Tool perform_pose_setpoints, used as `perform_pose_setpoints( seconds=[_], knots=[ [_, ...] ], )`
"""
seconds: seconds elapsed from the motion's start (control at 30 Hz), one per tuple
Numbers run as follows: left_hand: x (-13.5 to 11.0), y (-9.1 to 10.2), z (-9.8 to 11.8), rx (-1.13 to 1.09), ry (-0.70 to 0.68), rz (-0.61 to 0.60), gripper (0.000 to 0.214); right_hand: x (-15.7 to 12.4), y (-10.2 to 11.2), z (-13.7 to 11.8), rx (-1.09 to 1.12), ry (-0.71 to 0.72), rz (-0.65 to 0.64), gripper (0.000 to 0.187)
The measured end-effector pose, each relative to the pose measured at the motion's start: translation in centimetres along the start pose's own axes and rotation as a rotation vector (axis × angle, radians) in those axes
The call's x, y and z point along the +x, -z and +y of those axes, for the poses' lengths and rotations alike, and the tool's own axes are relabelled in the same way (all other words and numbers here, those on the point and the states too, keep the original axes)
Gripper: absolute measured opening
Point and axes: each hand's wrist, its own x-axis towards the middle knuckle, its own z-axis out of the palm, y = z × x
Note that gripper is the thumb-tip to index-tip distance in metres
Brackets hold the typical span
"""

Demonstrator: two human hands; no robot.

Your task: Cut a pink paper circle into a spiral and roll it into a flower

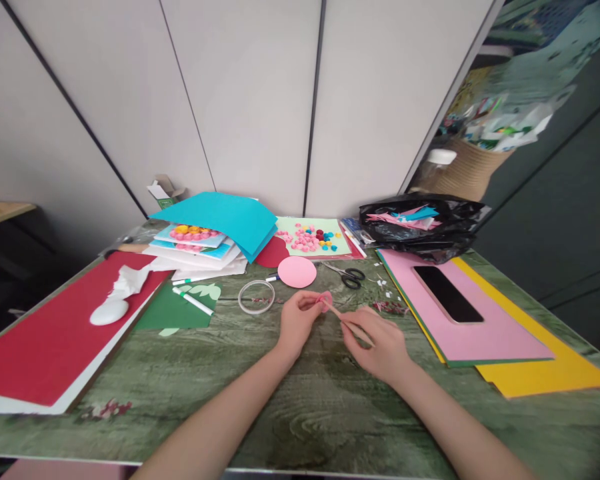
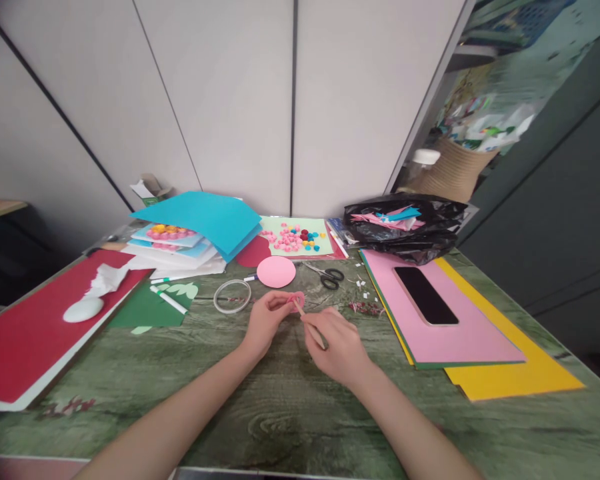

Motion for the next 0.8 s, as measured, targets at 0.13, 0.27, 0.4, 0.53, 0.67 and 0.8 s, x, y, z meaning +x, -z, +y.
perform_pose_setpoints(
  seconds=[0.13,0.27,0.4,0.53,0.67,0.8],
  knots=[
    [0.04,0.06,0.02,0.004,-0.008,0.0,0.018,0.19,0.09,-0.15,-0.012,0.051,-0.002,0.017],
    [0.09,0.05,-0.01,0.004,-0.01,0.006,0.018,0.6,0.26,-0.41,-0.066,0.101,-0.002,0.01],
    [0.09,-0.02,-0.09,0.01,-0.008,0.009,0.018,0.74,0.33,-0.42,-0.112,0.12,-0.012,0.008],
    [0.03,-0.09,-0.18,-0.011,-0.007,0.0,0.017,0.46,0.31,0.01,-0.176,0.135,-0.03,0.013],
    [0.05,-0.11,-0.3,-0.009,-0.004,-0.006,0.019,0.29,0.38,0.4,-0.247,0.162,-0.02,0.023],
    [0.05,-0.15,-0.2,-0.019,-0.001,-0.014,0.018,0.48,0.51,0.35,-0.263,0.138,0.009,0.024]
  ],
)
